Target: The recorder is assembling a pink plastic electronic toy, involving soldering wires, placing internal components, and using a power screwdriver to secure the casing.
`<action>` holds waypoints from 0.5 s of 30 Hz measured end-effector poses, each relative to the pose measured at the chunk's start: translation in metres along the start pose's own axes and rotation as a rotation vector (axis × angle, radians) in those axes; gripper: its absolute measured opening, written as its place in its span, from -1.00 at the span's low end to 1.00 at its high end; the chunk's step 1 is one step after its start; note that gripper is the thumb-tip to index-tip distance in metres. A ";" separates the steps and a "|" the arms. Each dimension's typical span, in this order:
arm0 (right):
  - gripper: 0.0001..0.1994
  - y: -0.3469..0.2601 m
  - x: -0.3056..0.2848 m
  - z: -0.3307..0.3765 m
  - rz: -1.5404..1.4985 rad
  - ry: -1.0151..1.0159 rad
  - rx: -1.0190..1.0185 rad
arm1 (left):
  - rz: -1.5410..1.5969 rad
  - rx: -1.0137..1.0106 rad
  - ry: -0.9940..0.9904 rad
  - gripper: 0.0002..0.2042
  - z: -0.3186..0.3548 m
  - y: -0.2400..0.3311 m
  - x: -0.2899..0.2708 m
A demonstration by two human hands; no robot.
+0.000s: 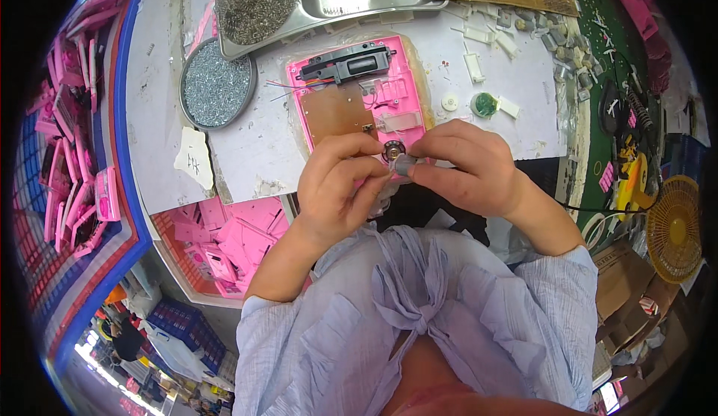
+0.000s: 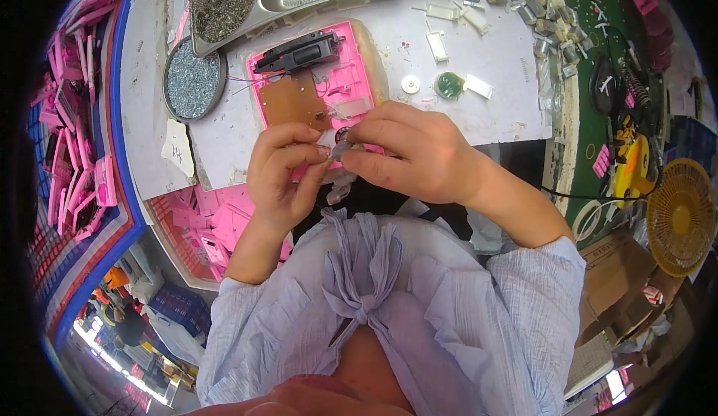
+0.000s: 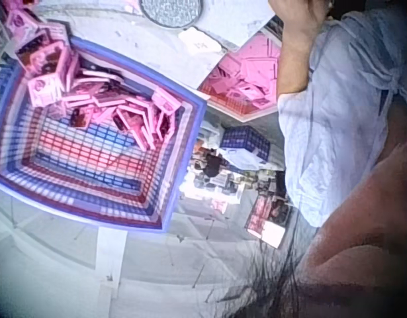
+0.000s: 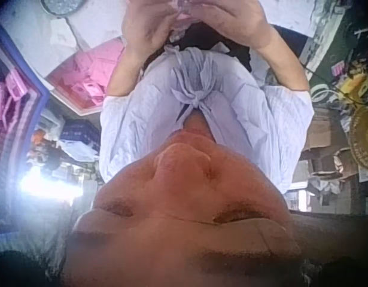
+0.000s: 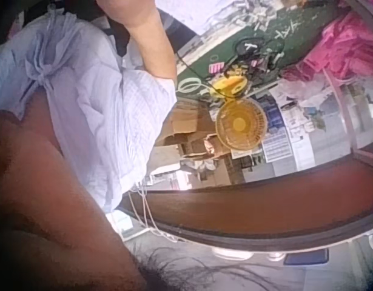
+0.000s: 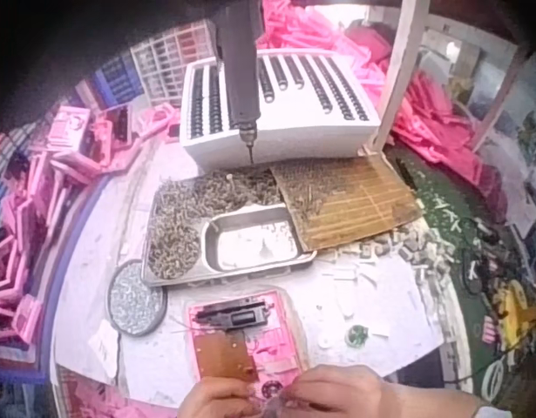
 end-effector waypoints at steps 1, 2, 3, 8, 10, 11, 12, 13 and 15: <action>-0.72 0.001 0.000 0.000 -0.010 -0.001 0.006 | 0.005 -0.015 0.017 -0.81 0.002 -0.002 -0.001; -0.73 0.002 0.000 0.001 -0.009 0.005 0.014 | 0.011 -0.031 0.035 -0.81 0.003 -0.004 -0.002; -0.73 0.004 0.001 0.001 -0.007 0.011 0.022 | 0.020 -0.037 0.029 -0.81 0.003 -0.006 -0.002; -0.75 0.007 0.002 0.002 0.003 0.034 0.016 | 0.043 -0.042 0.007 -0.70 0.000 -0.007 -0.003; -0.76 0.008 0.001 0.001 0.009 0.034 0.029 | 0.003 -0.061 0.058 -0.72 -0.007 -0.011 -0.012; -0.75 0.009 -0.001 0.001 0.033 0.038 0.039 | -0.014 -0.069 0.084 -0.72 -0.013 -0.014 -0.016; -0.74 0.012 -0.004 0.000 0.058 0.043 0.050 | -0.195 -0.077 0.140 -0.74 -0.023 -0.020 -0.022; -0.73 0.015 -0.006 0.000 0.077 0.045 0.057 | -0.381 -0.089 0.198 -0.75 -0.035 -0.029 -0.028; -0.70 0.025 -0.018 -0.001 0.103 0.132 0.079 | -0.586 -0.124 0.203 -0.78 -0.038 -0.040 -0.031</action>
Point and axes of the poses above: each hand's wrist, its own z-axis away from the middle knuckle, its own x-axis out of the palm, y = z × x, the point moved 8 cm from there along -z, towards the middle knuckle, and after that the axes turned 13 degrees about -z, right-handed, at the moved point
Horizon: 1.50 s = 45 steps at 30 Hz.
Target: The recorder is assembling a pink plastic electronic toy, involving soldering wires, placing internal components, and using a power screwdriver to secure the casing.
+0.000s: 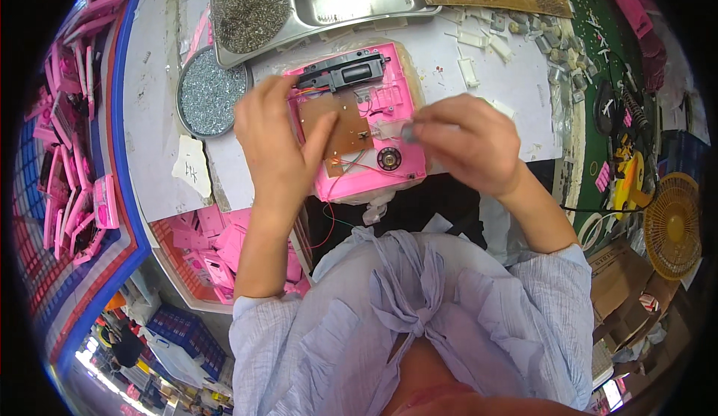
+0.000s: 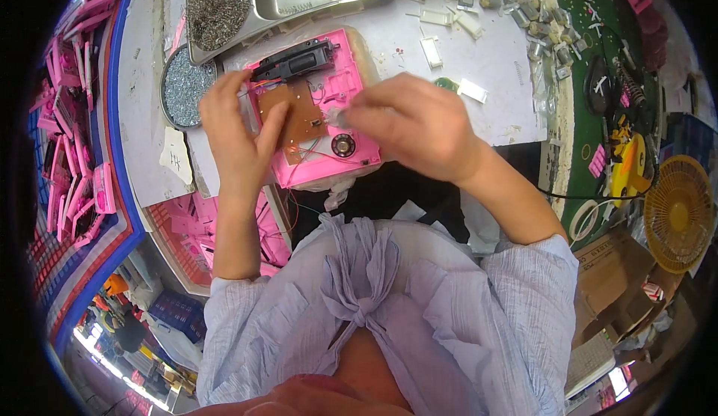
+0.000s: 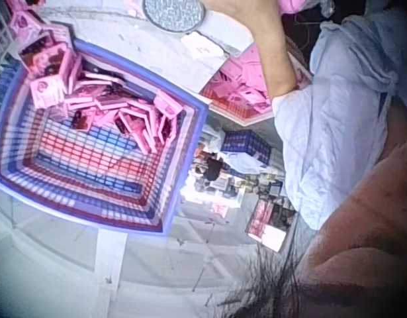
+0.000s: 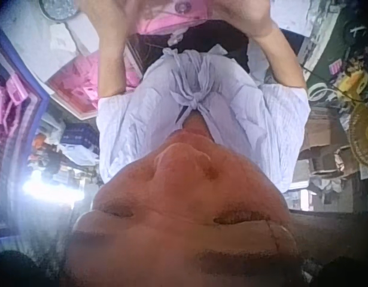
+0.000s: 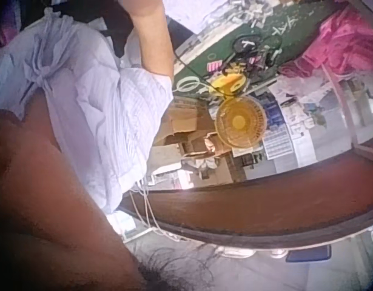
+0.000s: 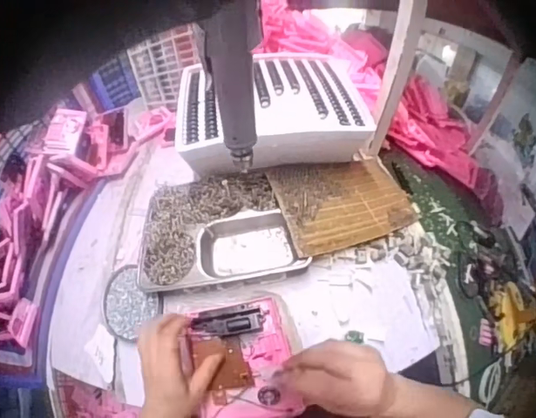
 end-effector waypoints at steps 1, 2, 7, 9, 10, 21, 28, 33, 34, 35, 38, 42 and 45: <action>-0.69 0.006 -0.005 -0.002 0.011 0.046 0.013 | -0.022 0.002 -0.058 -0.80 0.005 -0.005 0.007; -0.68 0.014 -0.006 -0.004 0.005 0.058 0.069 | -0.044 0.003 -0.116 -0.82 0.009 -0.010 0.013; -0.70 0.042 0.005 -0.007 -0.013 0.095 0.232 | 0.013 -0.034 -0.183 -0.86 0.030 -0.009 0.016; -0.70 0.047 0.010 -0.010 0.006 0.082 0.259 | -0.001 0.047 -0.173 -0.84 0.036 0.002 0.013; -0.70 0.050 0.012 -0.011 0.012 0.075 0.273 | -0.010 0.087 -0.169 -0.83 0.040 0.008 0.012; -0.75 0.057 0.017 -0.016 0.119 -0.051 0.361 | 0.001 0.105 -0.145 -0.82 0.042 0.006 0.005; -0.83 0.021 0.019 -0.050 0.325 -0.136 0.120 | 0.000 0.102 -0.106 -0.82 0.043 0.000 0.003; -0.79 0.020 0.073 -0.067 0.249 -0.234 -0.031 | 0.012 0.114 -0.098 -0.81 0.035 0.001 0.000; -0.79 0.021 0.078 -0.071 0.234 -0.245 -0.054 | 0.011 0.108 -0.101 -0.80 0.036 -0.002 -0.002; -0.79 0.020 0.082 -0.074 0.219 -0.256 -0.078 | 0.009 0.101 -0.104 -0.79 0.037 -0.004 -0.004; -0.80 0.020 0.087 -0.076 0.202 -0.278 -0.104 | 0.008 0.053 -0.072 -0.69 0.031 -0.014 -0.015; -0.80 0.026 0.081 -0.077 0.213 -0.254 -0.112 | 0.054 -0.041 0.155 -0.55 0.033 -0.026 -0.059; -0.78 0.029 0.073 -0.076 0.176 -0.204 -0.093 | 0.197 -0.048 0.146 -0.53 0.039 -0.021 -0.069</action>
Point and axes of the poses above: each hand's wrist, its own z-axis away from the middle knuckle, its own x-axis out of the palm, y = z × x, the point moved 8 cm from there along -z, towards the middle knuckle, and after that the axes turned 13 degrees about -z, right-handed, at the moved point
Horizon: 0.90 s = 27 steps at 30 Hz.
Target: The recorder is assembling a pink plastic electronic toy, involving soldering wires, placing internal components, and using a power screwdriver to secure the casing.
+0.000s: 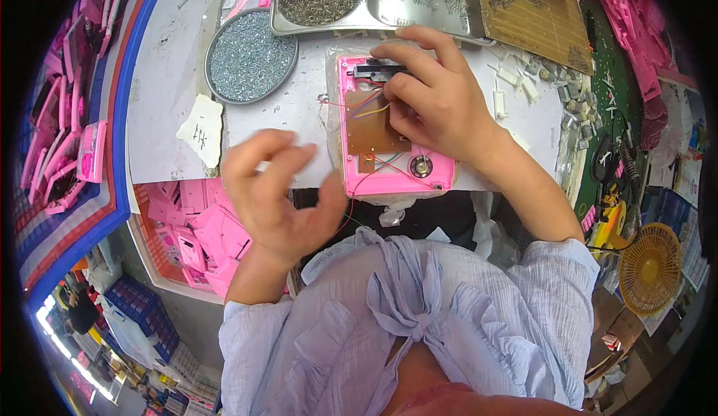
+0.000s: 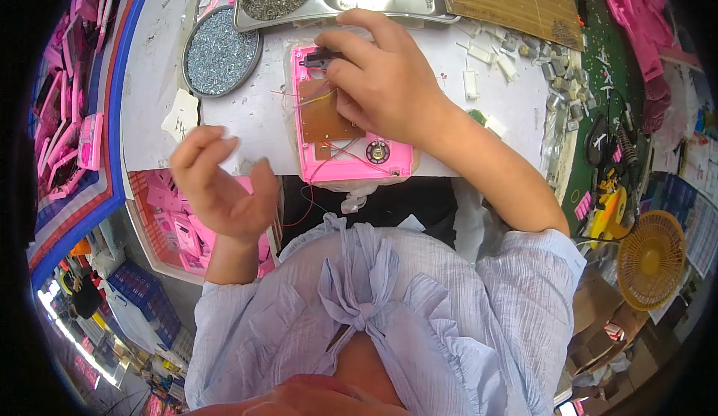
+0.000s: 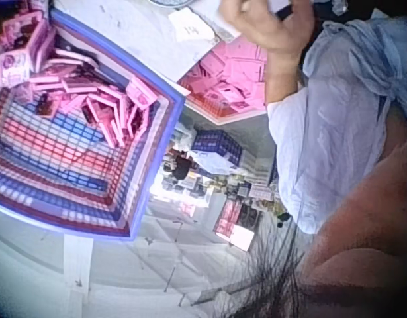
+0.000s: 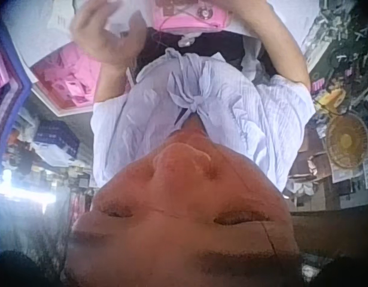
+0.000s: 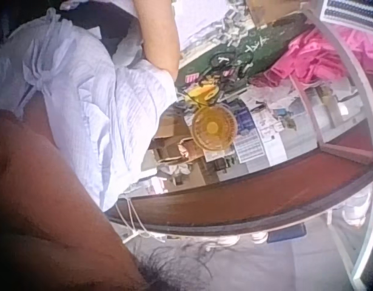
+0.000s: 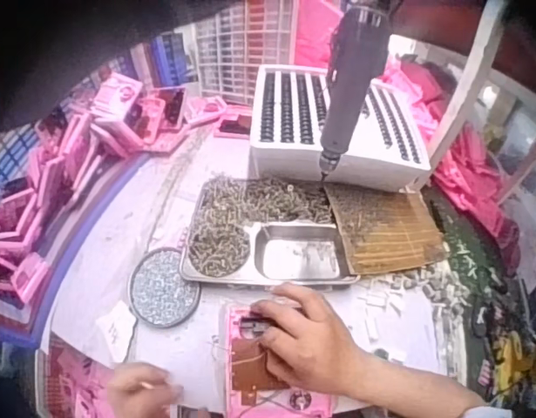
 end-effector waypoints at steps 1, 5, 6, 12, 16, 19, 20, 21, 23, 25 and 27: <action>-0.78 0.000 -0.003 0.000 -0.042 0.016 0.006 | 0.097 -0.034 -0.071 -0.55 0.001 0.002 0.009; -0.79 0.001 -0.020 0.010 -0.164 0.074 0.025 | 0.466 -0.245 -0.293 -0.65 -0.005 0.008 0.063; -0.79 0.002 -0.024 0.014 -0.182 0.086 0.028 | 0.553 -0.318 -0.333 -0.68 -0.009 0.005 0.077; -0.78 0.015 -0.043 0.032 -0.357 0.103 0.078 | 0.588 -0.088 -0.740 -0.82 -0.038 0.021 0.117; -0.79 0.025 -0.041 0.039 -0.459 0.134 0.125 | 0.675 -0.331 -0.961 -0.85 -0.034 0.013 0.131; -0.80 0.028 -0.041 0.044 -0.504 0.181 0.138 | 0.659 -0.511 -1.006 -0.88 -0.030 0.007 0.134; -0.81 0.028 -0.041 0.046 -0.497 0.195 0.140 | 0.647 -0.511 -0.999 -0.87 -0.030 0.007 0.134; -0.81 0.028 -0.042 0.048 -0.489 0.211 0.142 | 0.635 -0.510 -0.992 -0.86 -0.029 0.006 0.135; -0.82 0.031 -0.044 0.057 -0.489 0.244 0.251 | 0.626 -0.531 -0.954 -0.86 -0.027 0.006 0.135; -0.83 0.029 -0.048 0.068 -0.481 0.277 0.335 | 0.635 -0.568 -0.897 -0.86 -0.027 0.009 0.134; -0.85 0.023 -0.056 0.082 -0.464 0.312 0.393 | 0.668 -0.623 -0.872 -0.88 -0.021 0.009 0.139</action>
Point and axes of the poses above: each hand's wrist, its own z-axis away from the middle knuckle, its own x-axis out of the palm, y = z × x, the point moved 8 cm from there along -z, towards the middle knuckle, and after that the axes turned 13 degrees about -z, right-handed, at the moved point
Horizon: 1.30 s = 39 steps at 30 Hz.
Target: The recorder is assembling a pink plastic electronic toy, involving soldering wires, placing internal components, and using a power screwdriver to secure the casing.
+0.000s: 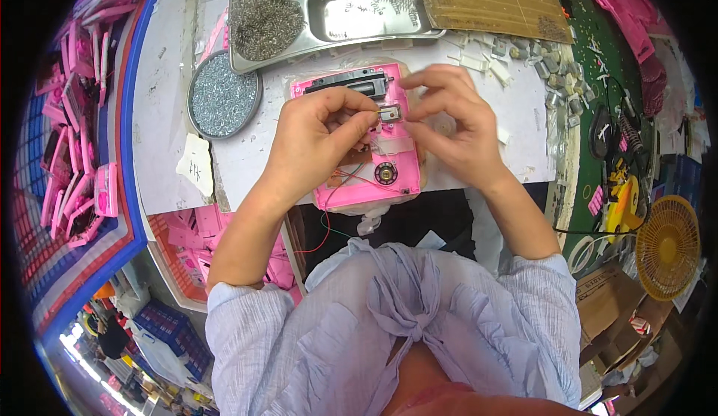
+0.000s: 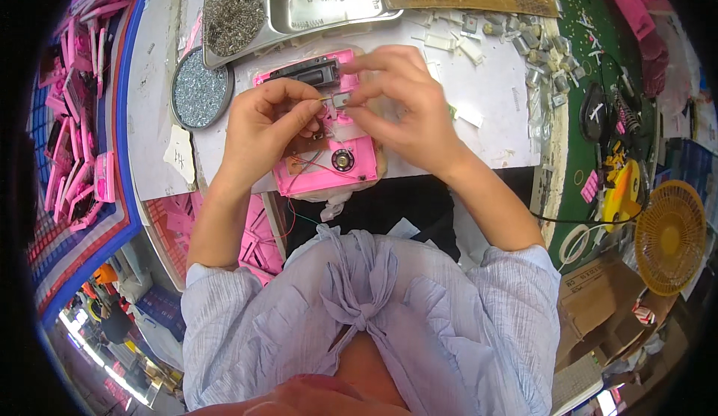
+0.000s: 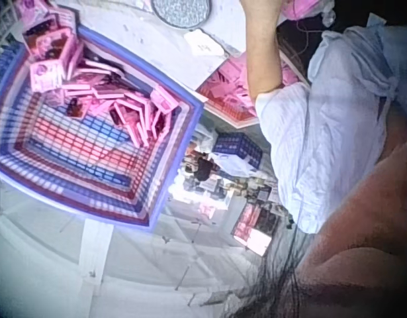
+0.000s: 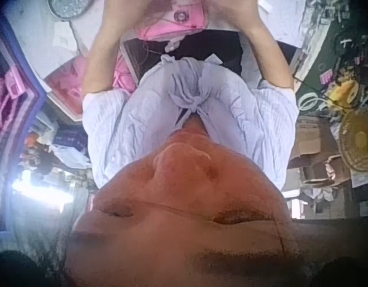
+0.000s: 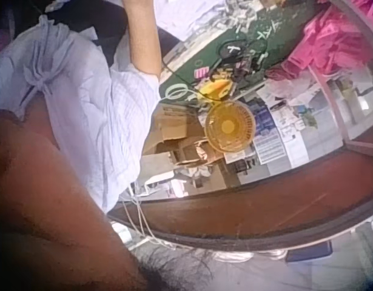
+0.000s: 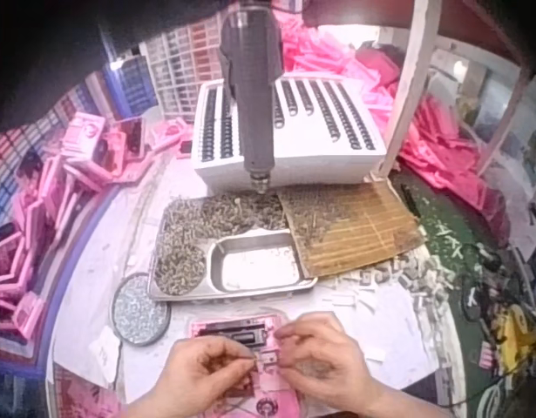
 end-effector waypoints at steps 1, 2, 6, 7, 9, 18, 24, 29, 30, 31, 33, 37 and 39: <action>-0.84 -0.009 -0.010 0.007 0.056 0.007 -0.006 | 0.028 -0.018 0.021 -0.88 0.002 -0.005 0.000; -0.84 -0.018 -0.027 0.018 0.114 0.016 -0.010 | 0.029 0.006 0.051 -0.89 0.003 -0.008 -0.001; -0.82 -0.031 -0.183 0.129 0.211 0.838 0.221 | -0.004 0.094 0.162 -0.93 0.009 -0.002 -0.004; -0.83 -0.032 -0.224 0.164 0.025 1.043 0.208 | -0.019 0.113 0.187 -0.93 0.010 0.000 -0.005; -0.81 -0.034 -0.281 0.213 -0.273 1.247 0.192 | -0.133 0.228 0.236 -0.94 0.011 0.010 -0.006; -0.48 -0.028 -0.379 0.228 0.002 1.297 0.235 | -0.664 0.648 0.415 -0.90 0.022 0.043 0.007; -0.48 -0.081 -0.351 0.308 -0.008 1.360 0.123 | -0.710 0.569 0.549 -0.90 0.023 0.029 -0.009; -0.74 -0.050 -0.270 0.255 -0.577 1.128 0.001 | -0.684 0.529 0.573 -0.89 0.025 0.025 -0.018; -0.71 -0.041 -0.236 0.230 -0.561 1.266 0.029 | -0.701 0.546 0.552 -0.89 0.022 0.028 -0.011; -0.62 -0.022 -0.200 0.196 -0.629 1.096 0.107 | -0.730 0.553 0.544 -0.88 0.024 0.030 -0.005; -0.49 -0.004 -0.128 0.145 -0.568 0.752 0.307 | -0.804 0.553 0.502 -0.87 0.020 0.031 0.008; -0.64 -0.001 -0.056 0.105 -0.472 0.446 0.368 | -0.880 0.552 0.502 -0.86 0.016 0.031 0.017; -0.65 -0.005 -0.049 0.100 -0.368 0.273 0.200 | -0.913 0.547 0.504 -0.86 0.017 0.033 0.020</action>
Point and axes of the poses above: each hand's wrist, its own z-axis away from the middle knuckle, its own x-axis out of the palm, y = z × x, the point moved 8 cm from there along -z, towards the middle knuckle, and after that the axes turned 13 degrees about -z, right-handed, at the moved point
